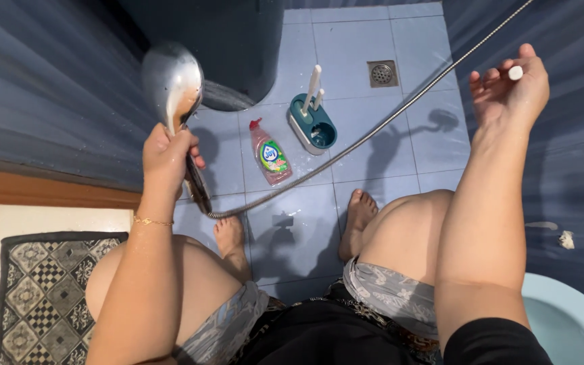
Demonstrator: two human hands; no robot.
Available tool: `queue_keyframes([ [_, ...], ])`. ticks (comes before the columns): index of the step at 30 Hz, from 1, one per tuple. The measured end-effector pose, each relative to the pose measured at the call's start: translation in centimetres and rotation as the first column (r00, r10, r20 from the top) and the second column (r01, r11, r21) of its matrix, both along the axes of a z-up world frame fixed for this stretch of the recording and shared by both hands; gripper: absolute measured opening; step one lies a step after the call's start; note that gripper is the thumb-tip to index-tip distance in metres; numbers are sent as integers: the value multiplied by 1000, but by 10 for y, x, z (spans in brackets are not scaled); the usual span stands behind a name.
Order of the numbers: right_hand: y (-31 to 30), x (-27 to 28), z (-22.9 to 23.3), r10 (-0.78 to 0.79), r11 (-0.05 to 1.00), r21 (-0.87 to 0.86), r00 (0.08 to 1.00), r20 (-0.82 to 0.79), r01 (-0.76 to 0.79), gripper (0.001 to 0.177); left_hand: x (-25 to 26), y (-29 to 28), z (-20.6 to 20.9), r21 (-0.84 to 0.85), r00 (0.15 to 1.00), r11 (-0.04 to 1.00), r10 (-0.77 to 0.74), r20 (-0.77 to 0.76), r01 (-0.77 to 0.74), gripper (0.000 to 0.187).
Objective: Scrubbing bathroom walls and floor using a shower head and a cleaning brush.
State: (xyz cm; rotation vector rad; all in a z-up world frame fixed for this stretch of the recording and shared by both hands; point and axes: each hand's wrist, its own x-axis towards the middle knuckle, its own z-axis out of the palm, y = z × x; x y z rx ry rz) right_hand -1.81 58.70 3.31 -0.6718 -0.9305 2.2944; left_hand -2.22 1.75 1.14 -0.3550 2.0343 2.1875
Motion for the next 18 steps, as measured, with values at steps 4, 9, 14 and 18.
queue_keyframes([
  [4,2,3,0,-7,1000,0,1000,-6,7,52,-8,18,-13,26,983,999,-16,-183,21,9],
  [9,2,5,1,-17,1000,-15,1000,-25,17,49,-19,53,-11,-10,906,1000,0,-424,-5,15],
  [14,-10,10,11,-36,999,-40,999,-20,35,43,-29,87,-10,-49,844,999,-36,-535,12,25],
  [18,-15,13,18,-43,997,-59,999,-25,42,42,-33,111,-1,-7,816,999,-45,-576,50,26],
])
